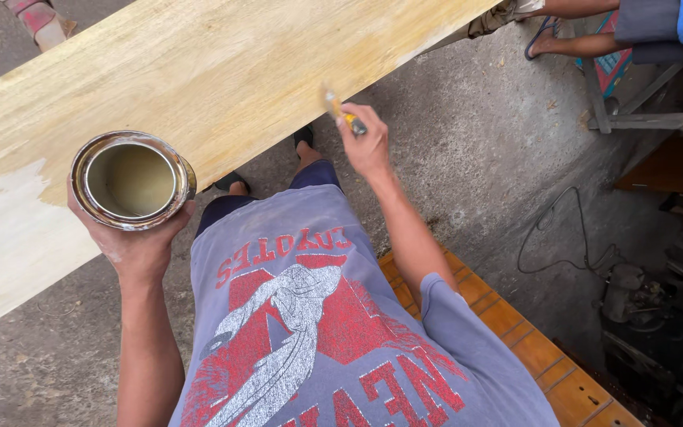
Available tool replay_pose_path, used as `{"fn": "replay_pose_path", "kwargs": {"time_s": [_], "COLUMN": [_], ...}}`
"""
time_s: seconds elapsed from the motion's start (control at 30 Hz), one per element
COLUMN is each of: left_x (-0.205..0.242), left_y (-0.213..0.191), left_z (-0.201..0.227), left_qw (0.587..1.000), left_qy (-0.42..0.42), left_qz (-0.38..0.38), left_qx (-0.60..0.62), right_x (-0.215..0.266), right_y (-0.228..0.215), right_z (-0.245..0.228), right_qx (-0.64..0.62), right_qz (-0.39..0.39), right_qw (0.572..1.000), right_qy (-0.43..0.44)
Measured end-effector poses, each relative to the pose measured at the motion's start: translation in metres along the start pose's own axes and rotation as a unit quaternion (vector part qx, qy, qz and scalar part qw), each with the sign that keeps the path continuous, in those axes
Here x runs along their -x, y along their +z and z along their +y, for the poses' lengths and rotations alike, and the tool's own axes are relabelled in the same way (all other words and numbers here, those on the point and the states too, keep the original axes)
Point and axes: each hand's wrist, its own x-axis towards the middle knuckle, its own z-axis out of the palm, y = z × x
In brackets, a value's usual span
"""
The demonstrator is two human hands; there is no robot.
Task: The person applies a light-colored finish to a long wooden plank using a paintbrush. They repeatedly dip the brush into a can and spread the finish along the plank's surface, working from one end to the other.
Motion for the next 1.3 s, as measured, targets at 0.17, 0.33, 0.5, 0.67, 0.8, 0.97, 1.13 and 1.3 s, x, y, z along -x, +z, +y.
{"fn": "replay_pose_path", "kwargs": {"time_s": [0.17,0.33,0.5,0.67,0.8,0.97,1.13,1.3], "left_x": [-0.002,-0.003,0.006,0.009,-0.003,-0.006,-0.012,-0.011], "left_y": [0.048,0.105,0.149,0.176,0.181,0.185,0.189,0.195], "left_z": [0.005,0.014,0.026,0.043,0.049,0.052,0.060,0.070], "left_qw": [0.999,0.994,0.996,0.995,0.997,0.997,0.996,0.995], "left_qy": [-0.003,-0.032,-0.037,-0.072,-0.037,-0.043,-0.033,-0.049], "left_qz": [0.035,0.059,0.072,0.068,0.058,0.070,0.081,0.086], "left_qx": [0.002,0.081,0.022,-0.008,-0.035,-0.012,-0.013,-0.019], "right_x": [-0.037,-0.128,-0.095,-0.038,-0.107,-0.159,-0.098,-0.100], "right_y": [-0.065,-0.149,-0.108,-0.087,-0.153,-0.194,-0.103,-0.113], "right_z": [0.091,0.208,0.129,0.078,0.170,0.217,0.119,0.151], "right_qx": [-0.017,0.088,0.174,-0.070,-0.038,0.122,0.068,-0.143], "right_qz": [0.030,0.126,0.063,-0.117,0.014,0.184,-0.072,-0.155], "right_qw": [0.985,0.983,0.982,0.991,0.993,0.969,0.995,0.967], "right_qy": [0.170,0.102,-0.026,0.013,0.114,0.113,0.002,0.145]}}
